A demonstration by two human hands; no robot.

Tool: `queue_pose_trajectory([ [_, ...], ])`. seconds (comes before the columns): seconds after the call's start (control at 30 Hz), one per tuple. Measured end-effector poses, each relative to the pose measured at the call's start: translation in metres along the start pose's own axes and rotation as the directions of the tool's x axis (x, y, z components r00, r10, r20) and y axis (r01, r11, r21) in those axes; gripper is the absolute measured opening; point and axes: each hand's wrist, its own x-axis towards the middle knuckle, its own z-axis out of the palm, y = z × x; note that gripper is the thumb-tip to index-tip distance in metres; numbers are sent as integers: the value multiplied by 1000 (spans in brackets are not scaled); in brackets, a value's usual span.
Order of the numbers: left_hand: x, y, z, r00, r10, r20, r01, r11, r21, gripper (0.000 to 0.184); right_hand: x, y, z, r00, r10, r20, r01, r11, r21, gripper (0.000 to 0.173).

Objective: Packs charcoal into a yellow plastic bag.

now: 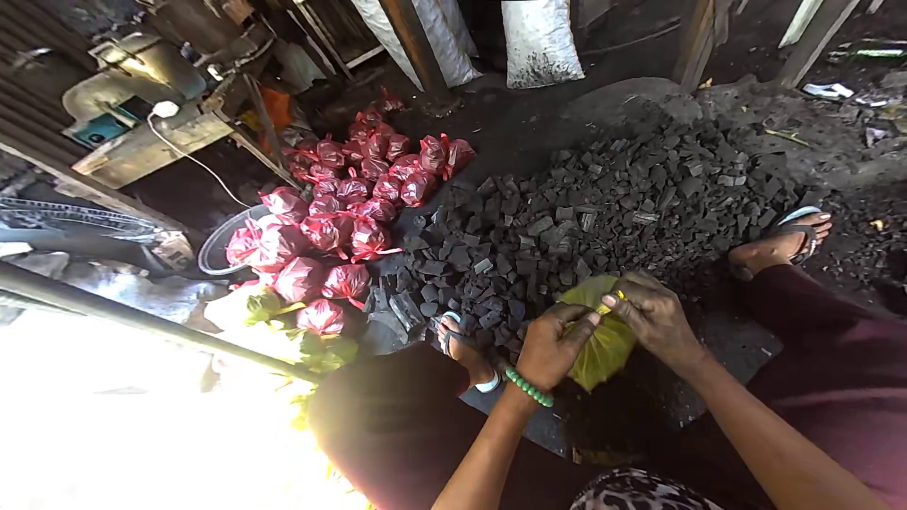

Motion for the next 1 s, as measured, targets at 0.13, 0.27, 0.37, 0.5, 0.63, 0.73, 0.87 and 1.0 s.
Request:
queue_pose_trajectory([
  [0.13, 10, 3, 11, 994, 89, -63, -85, 994, 73, 15, -7, 2, -10, 907, 331, 259, -404, 857, 319, 20],
  [0.27, 12, 6, 12, 998, 31, -46, -27, 996, 90, 18, -23, -13, -14, 885, 349, 309, -449, 816, 365, 7],
  [0.37, 11, 11, 6, 996, -51, -73, 68, 962, 264, 21, -31, -10, -4, 977, 159, 141, -184, 965, 186, 12],
  [0.5, 10, 9, 1, 998, -12, -67, 37, 920, 390, 19, -28, -4, -1, 986, 39, 161, -55, 994, 96, 18],
  [0.63, 14, 2, 4, 994, 90, 54, -104, 925, 366, 26, -27, 6, -6, 976, 100, 192, -123, 986, 112, 18],
  [0.73, 17, 5, 4, 963, -147, 228, 145, 989, 26, 25, -37, 7, -3, 981, 97, 166, -112, 990, 85, 16],
  [0.87, 11, 3, 8, 904, -312, 292, 424, 736, -527, 16, -41, 1, -11, 962, 199, 186, -239, 943, 231, 35],
  [1.0, 4, 13, 7, 926, -226, 304, 330, 874, -357, 17, -36, 0, -12, 971, 214, 103, -235, 931, 280, 34],
])
